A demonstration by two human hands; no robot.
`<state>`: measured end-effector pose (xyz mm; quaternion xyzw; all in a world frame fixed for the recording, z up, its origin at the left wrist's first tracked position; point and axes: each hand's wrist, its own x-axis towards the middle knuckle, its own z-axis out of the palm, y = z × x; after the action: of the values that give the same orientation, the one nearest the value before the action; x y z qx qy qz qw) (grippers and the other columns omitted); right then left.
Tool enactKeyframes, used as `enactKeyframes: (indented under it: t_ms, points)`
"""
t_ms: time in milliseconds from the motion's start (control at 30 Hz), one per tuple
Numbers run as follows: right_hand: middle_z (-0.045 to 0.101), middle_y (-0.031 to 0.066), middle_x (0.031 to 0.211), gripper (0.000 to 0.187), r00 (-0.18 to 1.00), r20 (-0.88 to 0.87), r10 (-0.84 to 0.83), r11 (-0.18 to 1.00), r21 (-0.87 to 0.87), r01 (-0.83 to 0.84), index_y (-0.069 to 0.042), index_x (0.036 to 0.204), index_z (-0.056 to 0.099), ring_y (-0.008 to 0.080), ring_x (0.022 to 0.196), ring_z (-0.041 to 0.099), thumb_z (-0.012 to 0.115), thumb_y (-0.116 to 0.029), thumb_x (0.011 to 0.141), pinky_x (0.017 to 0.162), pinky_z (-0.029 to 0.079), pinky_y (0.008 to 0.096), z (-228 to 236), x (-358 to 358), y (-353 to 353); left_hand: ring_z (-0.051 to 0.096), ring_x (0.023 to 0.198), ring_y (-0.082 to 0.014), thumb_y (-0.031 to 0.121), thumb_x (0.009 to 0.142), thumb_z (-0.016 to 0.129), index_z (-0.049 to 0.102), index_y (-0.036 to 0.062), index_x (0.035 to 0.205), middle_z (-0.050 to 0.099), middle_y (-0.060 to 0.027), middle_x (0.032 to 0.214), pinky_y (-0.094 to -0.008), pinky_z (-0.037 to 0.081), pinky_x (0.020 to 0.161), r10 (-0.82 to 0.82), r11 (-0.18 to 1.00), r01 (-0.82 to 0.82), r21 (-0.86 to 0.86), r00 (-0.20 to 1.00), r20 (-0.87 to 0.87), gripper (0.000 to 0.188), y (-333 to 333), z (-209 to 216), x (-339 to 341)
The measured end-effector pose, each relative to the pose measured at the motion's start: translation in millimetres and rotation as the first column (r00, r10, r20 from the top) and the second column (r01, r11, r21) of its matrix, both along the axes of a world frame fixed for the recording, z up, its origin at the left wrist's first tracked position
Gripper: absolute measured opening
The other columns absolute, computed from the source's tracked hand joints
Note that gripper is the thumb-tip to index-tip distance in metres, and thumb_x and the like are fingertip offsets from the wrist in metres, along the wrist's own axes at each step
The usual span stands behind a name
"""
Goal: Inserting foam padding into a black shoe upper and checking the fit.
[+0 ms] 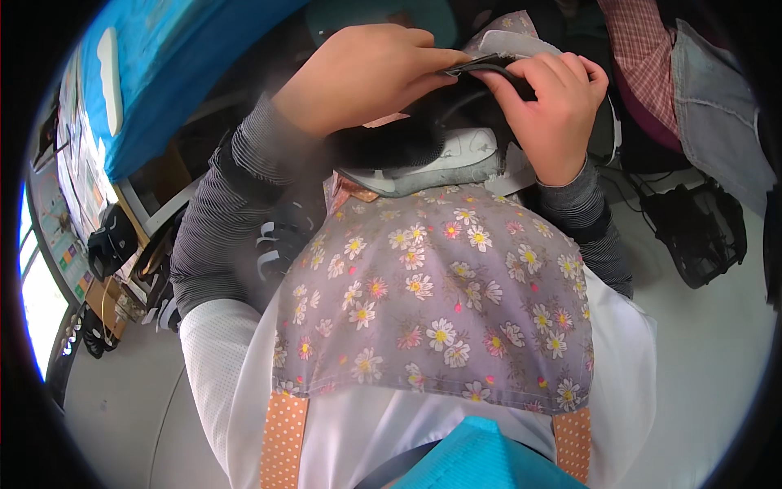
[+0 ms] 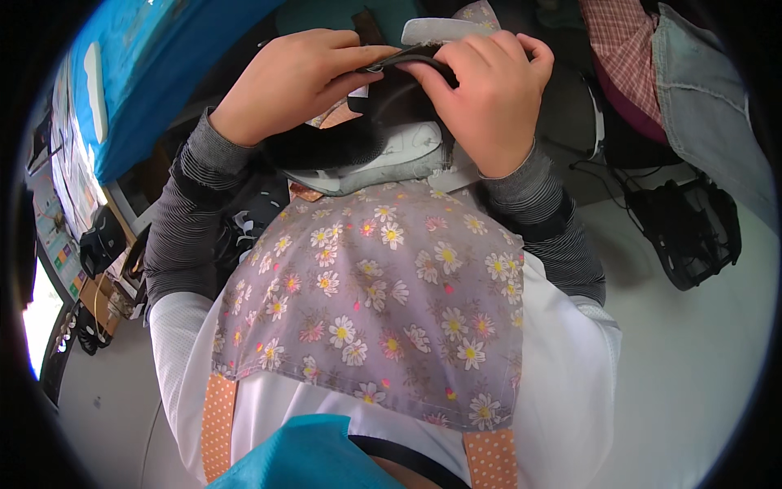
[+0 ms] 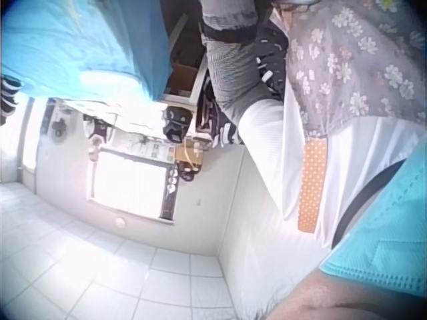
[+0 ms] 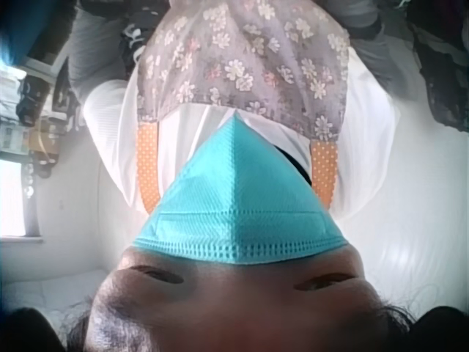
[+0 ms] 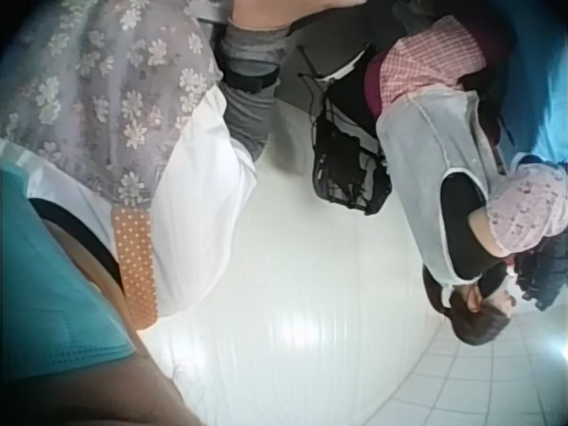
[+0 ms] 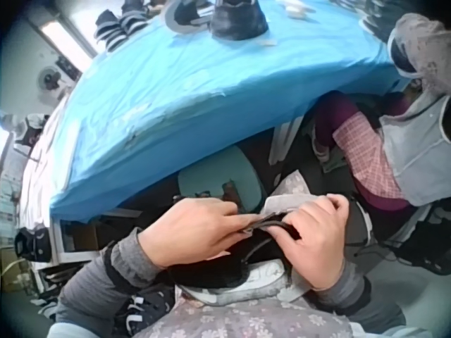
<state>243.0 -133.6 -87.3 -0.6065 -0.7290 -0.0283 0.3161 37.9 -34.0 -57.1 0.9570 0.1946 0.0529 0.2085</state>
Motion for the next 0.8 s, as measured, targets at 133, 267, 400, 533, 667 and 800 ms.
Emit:
enactKeyframes:
  t_ms: [133,267,400,533,667,800]
  points:
    - [0.06,-0.0036,0.078,0.024,0.999,-0.003,-0.052,0.999,-0.017,0.052,-0.014,0.074,0.064,0.0175,0.079,0.054,0.08,-0.03,0.07,0.086,0.033,0.0405,2.3,3.4,-0.7,0.058,0.075,-0.0278,0.02,0.089,0.063,0.065,0.013,0.117,0.057,-0.0087,0.084,-0.037,0.047,0.063,0.051,0.996,-0.047,-0.07,0.996,0.068,0.029,-1.1,-0.4,-3.6]
    - [0.059,0.0049,0.114,0.02,0.99,-0.019,-0.141,0.982,-0.133,0.137,-0.01,0.079,0.067,0.0244,0.097,0.052,0.082,-0.02,0.07,0.083,0.037,0.0378,16.0,9.4,-1.2,0.059,0.078,-0.0289,0.017,0.088,0.064,0.065,0.0115,0.116,0.058,-0.0096,0.087,-0.0365,0.049,0.067,0.077,0.992,-0.069,-0.108,0.995,0.069,0.029,2.3,1.3,-10.2]
    - [0.06,0.0084,0.114,0.017,0.974,-0.182,0.132,0.973,-0.166,-0.163,-0.003,0.082,0.064,0.0267,0.095,0.057,0.077,-0.011,0.075,0.082,0.045,0.0359,18.6,13.7,5.0,0.059,0.081,-0.0307,0.015,0.086,0.065,0.065,0.0084,0.115,0.06,-0.0119,0.094,-0.037,0.049,0.071,0.047,0.992,-0.023,-0.125,0.98,0.191,0.03,4.5,-6.2,-17.3]
    - [0.061,0.0109,0.092,0.019,0.942,-0.286,0.176,0.975,-0.084,-0.208,-0.001,0.077,0.057,0.0221,0.064,0.056,0.075,-0.006,0.076,0.056,0.044,0.0278,10.8,13.7,7.1,0.06,0.078,-0.031,0.019,0.084,0.069,0.065,0.0046,0.109,0.062,-0.0131,0.093,-0.0373,0.049,0.068,0.032,0.995,-0.017,-0.098,0.988,0.154,0.028,5.1,4.0,-18.6]
    - [0.055,0.0089,0.078,0.028,0.949,-0.287,0.133,0.985,-0.066,-0.158,-0.001,0.071,0.049,0.0219,0.06,0.051,0.076,-0.005,0.075,0.053,0.04,0.0289,14.7,5.5,10.1,0.059,0.072,-0.0305,0.023,0.084,0.07,0.066,0.0033,0.101,0.061,-0.0128,0.084,-0.0362,0.048,0.063,0.08,0.995,-0.071,-0.074,0.989,0.128,0.027,1.8,19.9,-8.5]
    - [0.053,0.0089,0.073,0.03,0.936,-0.34,0.094,0.985,-0.103,-0.137,-0.002,0.071,0.048,0.0213,0.06,0.05,0.077,-0.005,0.076,0.053,0.04,0.0286,26.7,-0.9,15.1,0.056,0.065,-0.0287,0.025,0.085,0.07,0.067,0.0007,0.092,0.058,-0.0122,0.077,-0.034,0.044,0.058,0.156,0.986,-0.153,-0.061,0.987,0.048,0.025,-4.0,29.1,-6.6]
